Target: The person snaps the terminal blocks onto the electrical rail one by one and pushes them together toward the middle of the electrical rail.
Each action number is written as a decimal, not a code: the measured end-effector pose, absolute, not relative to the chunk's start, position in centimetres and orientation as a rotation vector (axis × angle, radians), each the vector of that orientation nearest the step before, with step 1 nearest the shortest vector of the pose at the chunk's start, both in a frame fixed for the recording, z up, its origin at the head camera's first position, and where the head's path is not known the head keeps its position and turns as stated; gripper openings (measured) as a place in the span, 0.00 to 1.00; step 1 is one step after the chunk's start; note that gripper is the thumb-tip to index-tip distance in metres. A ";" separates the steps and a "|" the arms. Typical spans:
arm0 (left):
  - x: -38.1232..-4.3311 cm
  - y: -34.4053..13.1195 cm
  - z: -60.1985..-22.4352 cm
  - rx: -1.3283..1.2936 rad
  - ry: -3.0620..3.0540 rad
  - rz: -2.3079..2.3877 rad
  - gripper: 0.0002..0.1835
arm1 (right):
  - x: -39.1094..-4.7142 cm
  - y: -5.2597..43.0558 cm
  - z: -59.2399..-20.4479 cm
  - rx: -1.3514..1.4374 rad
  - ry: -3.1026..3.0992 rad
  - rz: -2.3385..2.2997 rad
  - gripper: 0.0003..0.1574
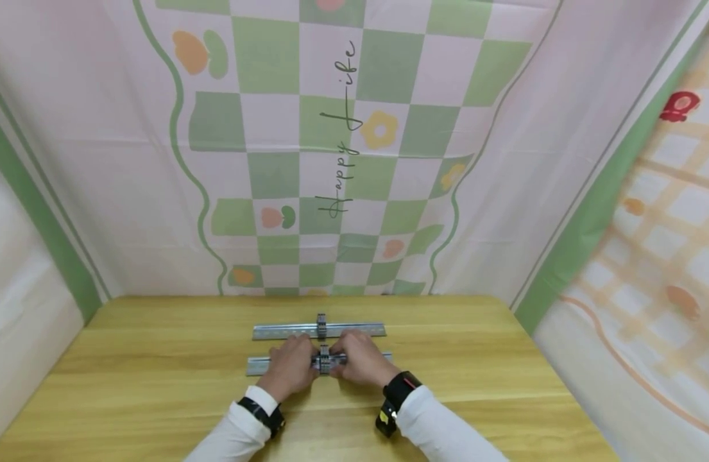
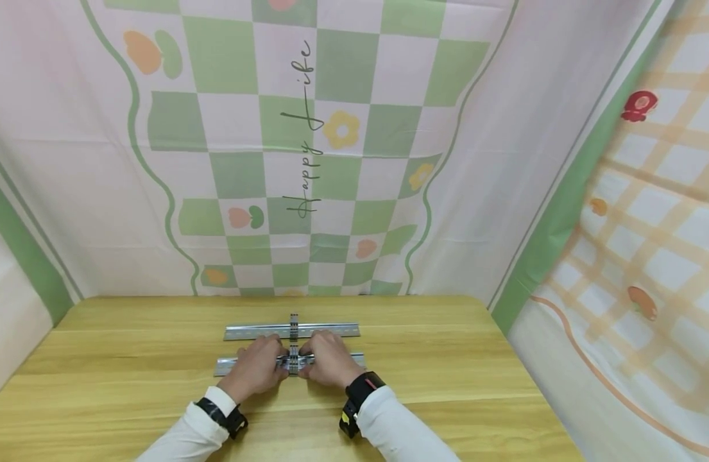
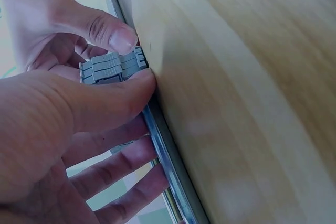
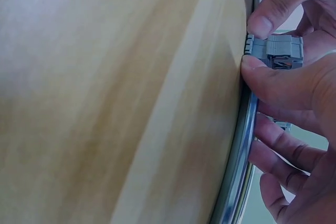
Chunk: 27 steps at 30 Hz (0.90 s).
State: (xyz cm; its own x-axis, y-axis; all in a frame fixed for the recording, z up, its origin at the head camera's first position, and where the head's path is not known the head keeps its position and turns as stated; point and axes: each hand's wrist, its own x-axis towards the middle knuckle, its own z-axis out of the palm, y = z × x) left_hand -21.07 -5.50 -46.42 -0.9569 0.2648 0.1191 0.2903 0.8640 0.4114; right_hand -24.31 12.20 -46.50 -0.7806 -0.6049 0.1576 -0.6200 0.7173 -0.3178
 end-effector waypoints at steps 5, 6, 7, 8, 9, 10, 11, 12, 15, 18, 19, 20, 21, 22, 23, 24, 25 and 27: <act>-21.2 -5.4 -46.6 -0.447 -2.959 -0.702 0.08 | -24.5 12.3 -46.5 1.036 -2.881 0.524 0.11; -21.3 -5.4 -46.7 -0.450 -2.956 -0.705 0.08 | -24.5 12.3 -46.5 1.036 -2.880 0.513 0.11; -21.4 -5.4 -46.7 -0.454 -2.956 -0.708 0.08 | -24.5 12.3 -46.5 1.035 -2.877 0.504 0.11; -21.5 -5.3 -46.7 -0.459 -2.954 -0.707 0.08 | -24.5 12.4 -46.5 1.031 -2.878 0.497 0.11; -21.7 -5.3 -46.8 -0.466 -2.954 -0.705 0.08 | -24.5 12.4 -46.4 1.022 -2.879 0.493 0.11; -21.8 -5.3 -46.8 -0.472 -2.954 -0.703 0.08 | -24.5 12.4 -46.4 1.014 -2.878 0.492 0.11; -21.9 -5.3 -46.8 -0.480 -2.951 -0.699 0.09 | -24.5 12.4 -46.4 1.007 -2.879 0.492 0.11; -22.0 -5.4 -46.9 -0.489 -2.945 -0.697 0.09 | -24.5 12.3 -46.4 0.996 -2.883 0.494 0.12; -22.1 -5.6 -46.9 -0.510 -2.938 -0.682 0.11 | -24.3 12.2 -46.5 0.970 -2.896 0.507 0.14; -22.2 -6.0 -47.1 -0.527 -2.931 -0.674 0.11 | -24.2 11.9 -46.6 0.963 -2.894 0.517 0.15; -22.1 -6.1 -47.2 -0.531 -2.932 -0.674 0.11 | -24.1 11.9 -46.6 0.960 -2.897 0.519 0.16; -22.1 -6.2 -47.3 -0.540 -2.929 -0.671 0.10 | -24.0 11.9 -46.6 0.956 -2.898 0.520 0.17; -22.0 -6.3 -47.4 -0.553 -2.923 -0.672 0.09 | -23.9 12.0 -46.6 0.948 -2.898 0.522 0.18; -22.0 -6.6 -47.5 -0.567 -2.915 -0.667 0.08 | -23.8 12.2 -46.6 0.939 -2.897 0.521 0.20; -21.9 -6.9 -47.5 -0.580 -2.904 -0.665 0.08 | -23.7 12.5 -46.5 0.926 -2.897 0.518 0.22; -21.8 -7.4 -47.5 -0.587 -2.886 -0.647 0.09 | -23.7 12.9 -46.4 0.917 -2.884 0.520 0.25; -21.7 -8.0 -47.5 -0.584 -2.865 -0.619 0.11 | -23.6 13.4 -46.2 0.909 -2.866 0.515 0.28; -21.6 -9.5 -47.4 -0.549 -2.800 -0.556 0.18 | -23.7 14.9 -46.0 0.889 -2.808 0.495 0.34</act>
